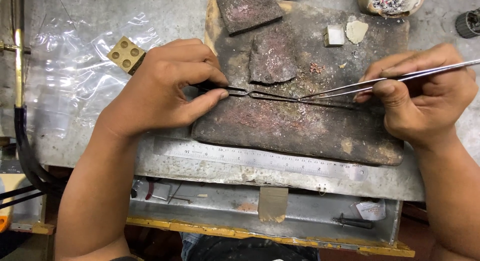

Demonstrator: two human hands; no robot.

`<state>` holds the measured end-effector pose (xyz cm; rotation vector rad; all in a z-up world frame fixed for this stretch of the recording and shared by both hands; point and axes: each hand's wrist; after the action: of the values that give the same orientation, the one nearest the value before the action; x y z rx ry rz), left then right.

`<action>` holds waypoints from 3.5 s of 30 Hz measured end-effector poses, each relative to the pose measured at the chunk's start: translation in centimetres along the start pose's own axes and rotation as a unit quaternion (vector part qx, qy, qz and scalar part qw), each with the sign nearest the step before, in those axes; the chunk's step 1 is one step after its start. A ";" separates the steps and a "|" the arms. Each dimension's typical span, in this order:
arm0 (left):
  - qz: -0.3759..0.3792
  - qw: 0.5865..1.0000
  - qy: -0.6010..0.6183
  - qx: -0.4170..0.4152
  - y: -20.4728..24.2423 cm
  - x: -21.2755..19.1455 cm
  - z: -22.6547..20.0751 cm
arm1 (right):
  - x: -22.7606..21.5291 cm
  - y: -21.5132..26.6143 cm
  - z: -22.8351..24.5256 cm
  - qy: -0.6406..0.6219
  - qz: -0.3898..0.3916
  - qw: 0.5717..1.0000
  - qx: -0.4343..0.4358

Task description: The person uses a blowtorch and tweezers to heat and manipulate small metal pieces on a workbench. They repeatedly apply flame to the metal, adjust its position with tweezers, and place it on a ceramic tile.

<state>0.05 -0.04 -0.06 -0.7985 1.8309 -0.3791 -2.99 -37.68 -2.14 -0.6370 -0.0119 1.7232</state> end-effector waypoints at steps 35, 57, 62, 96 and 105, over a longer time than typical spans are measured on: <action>0.002 1.000 -0.015 -0.012 0.1 0.0 -0.1 | 0.0 -0.4 -0.1 -0.009 -0.045 0.999 0.002; -0.001 1.000 -0.010 -0.008 0.2 0.1 0.1 | -0.1 -0.4 0.0 -0.015 -0.005 1.000 0.004; -0.001 1.000 -0.011 -0.007 0.3 0.2 0.2 | -0.3 -0.4 -0.4 -0.011 -0.035 0.999 0.005; -0.271 0.813 -0.305 -0.415 13.3 -9.4 -5.2 | -7.4 5.2 -1.4 0.548 -0.039 0.764 0.339; -0.439 0.637 -0.586 -0.242 8.7 -5.1 -4.3 | -6.2 6.2 2.1 0.448 -0.102 0.834 0.305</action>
<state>-5.79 9.29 0.02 -1.7584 0.1620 0.1126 -8.77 -44.27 0.04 -0.8517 1.0529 0.9889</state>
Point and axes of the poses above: each hand's wrist, its own y-axis away from the middle knuckle, its own x-axis out of the palm, z = x × y, and after that the axes turned 13 degrees about x, right-handed
